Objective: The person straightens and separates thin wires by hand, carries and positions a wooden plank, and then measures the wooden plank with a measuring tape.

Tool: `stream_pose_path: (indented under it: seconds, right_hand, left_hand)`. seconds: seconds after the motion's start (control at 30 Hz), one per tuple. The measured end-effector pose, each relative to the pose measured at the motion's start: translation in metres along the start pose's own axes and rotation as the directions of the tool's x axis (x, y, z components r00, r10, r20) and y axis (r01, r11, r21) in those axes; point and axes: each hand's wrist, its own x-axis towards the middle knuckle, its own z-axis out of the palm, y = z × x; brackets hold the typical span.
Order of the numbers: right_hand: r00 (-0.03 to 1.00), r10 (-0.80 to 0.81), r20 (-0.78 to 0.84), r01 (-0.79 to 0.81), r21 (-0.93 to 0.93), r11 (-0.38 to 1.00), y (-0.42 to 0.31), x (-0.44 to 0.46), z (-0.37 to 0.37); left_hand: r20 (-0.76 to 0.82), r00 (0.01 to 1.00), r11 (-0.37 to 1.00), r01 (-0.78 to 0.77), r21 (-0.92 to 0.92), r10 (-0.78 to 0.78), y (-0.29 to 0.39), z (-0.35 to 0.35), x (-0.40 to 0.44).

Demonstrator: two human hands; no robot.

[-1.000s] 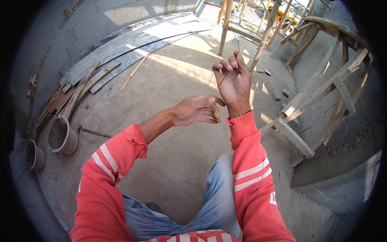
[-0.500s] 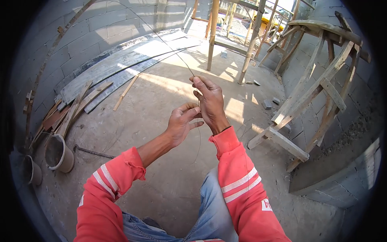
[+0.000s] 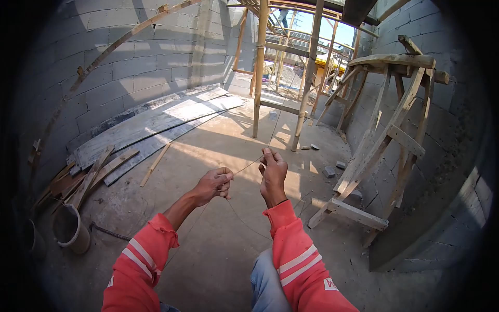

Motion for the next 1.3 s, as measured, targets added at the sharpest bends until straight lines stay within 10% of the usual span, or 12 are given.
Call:
stream_pose_path:
  seconds: [0.27, 0.33, 0.37, 0.5, 0.6, 0.63, 0.67, 0.8, 0.87, 1.13, 1.23, 1.3]
  right_hand:
    - [0.961, -0.265, 0.075, 0.256, -0.604, 0.755, 0.007, -0.003, 0.001]
    - [0.957, -0.170, 0.236, 0.273, -0.932, 0.240, -0.001, -0.006, -0.003]
    - [0.958, -0.167, 0.233, 0.269, -0.932, 0.241, -0.004, -0.013, -0.001]
    - [0.673, -0.519, 0.528, 0.709, -0.662, 0.245, -0.021, -0.048, 0.033]
    - [0.293, -0.594, 0.749, 0.910, -0.408, -0.065, -0.011, -0.056, 0.038]
    - [0.562, -0.218, 0.798, 0.811, -0.480, 0.334, 0.006, -0.055, 0.027]
    - [0.597, 0.242, 0.765, 0.520, -0.598, 0.610, 0.019, -0.051, 0.018]
    - [0.606, 0.035, 0.795, 0.695, -0.550, 0.464, 0.022, -0.048, 0.021]
    - [0.637, 0.210, 0.742, 0.681, -0.669, 0.299, -0.002, -0.057, 0.025]
    - [0.763, 0.064, 0.643, 0.549, -0.697, 0.461, 0.038, -0.055, 0.031]
    - [0.826, 0.047, 0.562, 0.483, -0.748, 0.455, 0.035, -0.050, 0.027]
    - [0.866, -0.073, 0.496, 0.462, -0.733, 0.499, 0.038, -0.041, 0.018]
  left_hand:
    - [-0.162, 0.920, 0.582, -0.083, 0.809, 0.356, 0.028, -0.039, -0.008]
    - [-0.124, 0.872, 0.322, -0.041, 0.946, 0.474, 0.042, -0.042, -0.019]
    - [-0.124, 0.873, 0.323, -0.039, 0.946, 0.471, 0.047, -0.047, -0.023]
    - [-0.013, 0.870, 0.084, -0.032, 0.996, 0.493, 0.068, -0.055, -0.037]
    - [-0.067, 0.936, 0.151, 0.015, 0.988, 0.345, 0.078, -0.051, -0.042]
    - [-0.051, 0.946, 0.154, 0.001, 0.988, 0.321, 0.080, -0.050, -0.045]
    - [-0.033, 0.954, 0.155, -0.014, 0.988, 0.297, 0.081, -0.049, -0.046]
    - [-0.057, 0.963, 0.193, 0.005, 0.981, 0.264, 0.083, -0.062, -0.061]
    - [0.037, 0.941, 0.086, -0.069, 0.994, 0.337, 0.081, -0.089, -0.065]
    - [0.020, 0.940, -0.068, 0.004, 0.998, 0.341, 0.112, -0.117, -0.049]
    - [0.122, 0.747, -0.233, 0.046, 0.971, 0.654, 0.108, -0.098, -0.052]
    - [-0.026, 0.390, -0.071, 0.231, 0.970, 0.920, 0.105, -0.079, -0.056]
